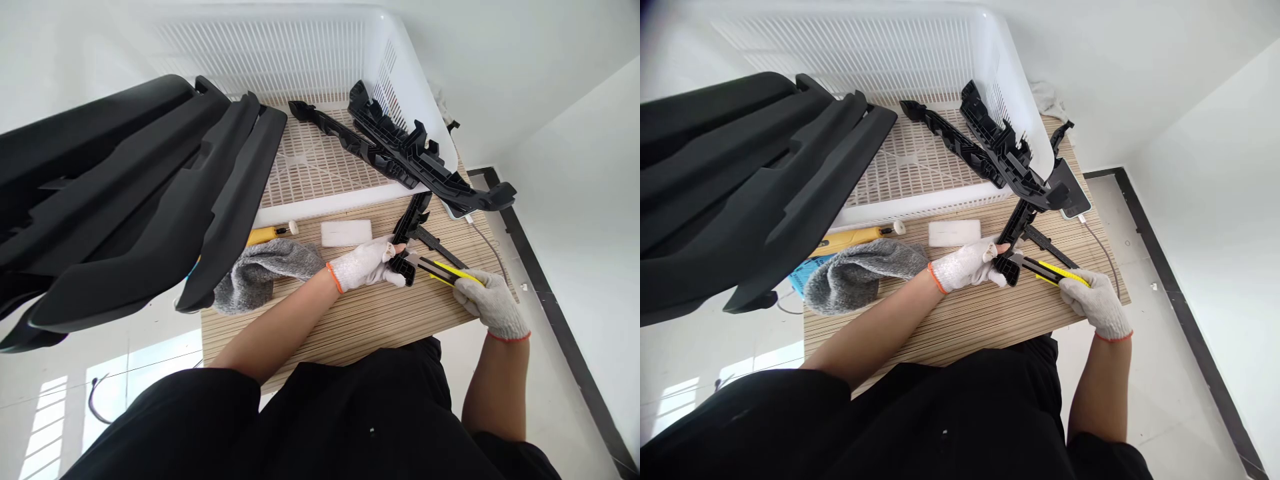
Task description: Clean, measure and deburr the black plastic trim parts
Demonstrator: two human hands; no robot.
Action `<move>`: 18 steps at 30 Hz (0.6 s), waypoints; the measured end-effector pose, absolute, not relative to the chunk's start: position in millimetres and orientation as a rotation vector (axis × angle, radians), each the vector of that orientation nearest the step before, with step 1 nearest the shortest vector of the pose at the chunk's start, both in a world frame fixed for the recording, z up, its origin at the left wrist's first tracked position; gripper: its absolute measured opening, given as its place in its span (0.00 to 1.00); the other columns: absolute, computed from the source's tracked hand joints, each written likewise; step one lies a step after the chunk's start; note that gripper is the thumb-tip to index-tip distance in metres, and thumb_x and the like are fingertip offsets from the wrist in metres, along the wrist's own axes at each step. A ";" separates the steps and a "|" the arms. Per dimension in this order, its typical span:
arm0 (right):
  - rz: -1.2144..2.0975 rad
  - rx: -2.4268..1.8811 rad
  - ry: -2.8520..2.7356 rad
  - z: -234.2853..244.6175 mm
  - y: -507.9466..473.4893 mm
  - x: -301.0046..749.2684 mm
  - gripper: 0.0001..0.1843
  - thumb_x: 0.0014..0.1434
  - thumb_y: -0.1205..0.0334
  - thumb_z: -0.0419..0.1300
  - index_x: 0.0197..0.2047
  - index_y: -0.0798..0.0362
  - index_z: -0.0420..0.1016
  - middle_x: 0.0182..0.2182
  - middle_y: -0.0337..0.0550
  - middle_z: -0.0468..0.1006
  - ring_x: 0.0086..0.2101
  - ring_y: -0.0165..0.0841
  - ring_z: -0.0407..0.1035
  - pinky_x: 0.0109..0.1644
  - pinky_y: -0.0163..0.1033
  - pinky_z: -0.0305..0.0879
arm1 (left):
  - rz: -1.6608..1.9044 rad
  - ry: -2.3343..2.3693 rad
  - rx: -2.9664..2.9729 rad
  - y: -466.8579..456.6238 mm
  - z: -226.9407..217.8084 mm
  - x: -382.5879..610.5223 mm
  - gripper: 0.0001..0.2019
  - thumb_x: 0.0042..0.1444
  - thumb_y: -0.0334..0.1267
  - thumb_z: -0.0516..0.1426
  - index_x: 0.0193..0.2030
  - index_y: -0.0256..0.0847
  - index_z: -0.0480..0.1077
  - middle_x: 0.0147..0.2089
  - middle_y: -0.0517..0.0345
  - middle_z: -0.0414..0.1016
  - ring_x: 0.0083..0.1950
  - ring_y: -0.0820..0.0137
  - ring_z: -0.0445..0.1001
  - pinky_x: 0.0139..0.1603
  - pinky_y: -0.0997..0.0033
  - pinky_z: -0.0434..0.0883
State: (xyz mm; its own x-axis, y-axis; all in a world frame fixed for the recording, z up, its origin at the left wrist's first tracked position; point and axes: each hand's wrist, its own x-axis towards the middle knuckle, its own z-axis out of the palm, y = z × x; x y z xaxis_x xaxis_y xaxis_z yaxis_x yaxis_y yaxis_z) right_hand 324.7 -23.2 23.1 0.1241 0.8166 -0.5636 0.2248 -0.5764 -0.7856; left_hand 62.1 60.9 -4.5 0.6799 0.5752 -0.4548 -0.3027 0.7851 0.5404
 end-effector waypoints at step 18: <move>1.314 -1.717 -1.837 34.9 -30.2 311.3 0.26 0.61 0.55 0.64 0.62 0.48 0.78 0.35 0.42 0.83 0.29 0.34 0.74 0.30 0.37 0.72 | 0.496 0.684 0.430 63.8 7.9 58.5 0.09 0.69 0.30 0.53 0.52 0.32 0.70 0.45 0.43 0.82 0.31 0.73 0.78 0.20 0.80 0.69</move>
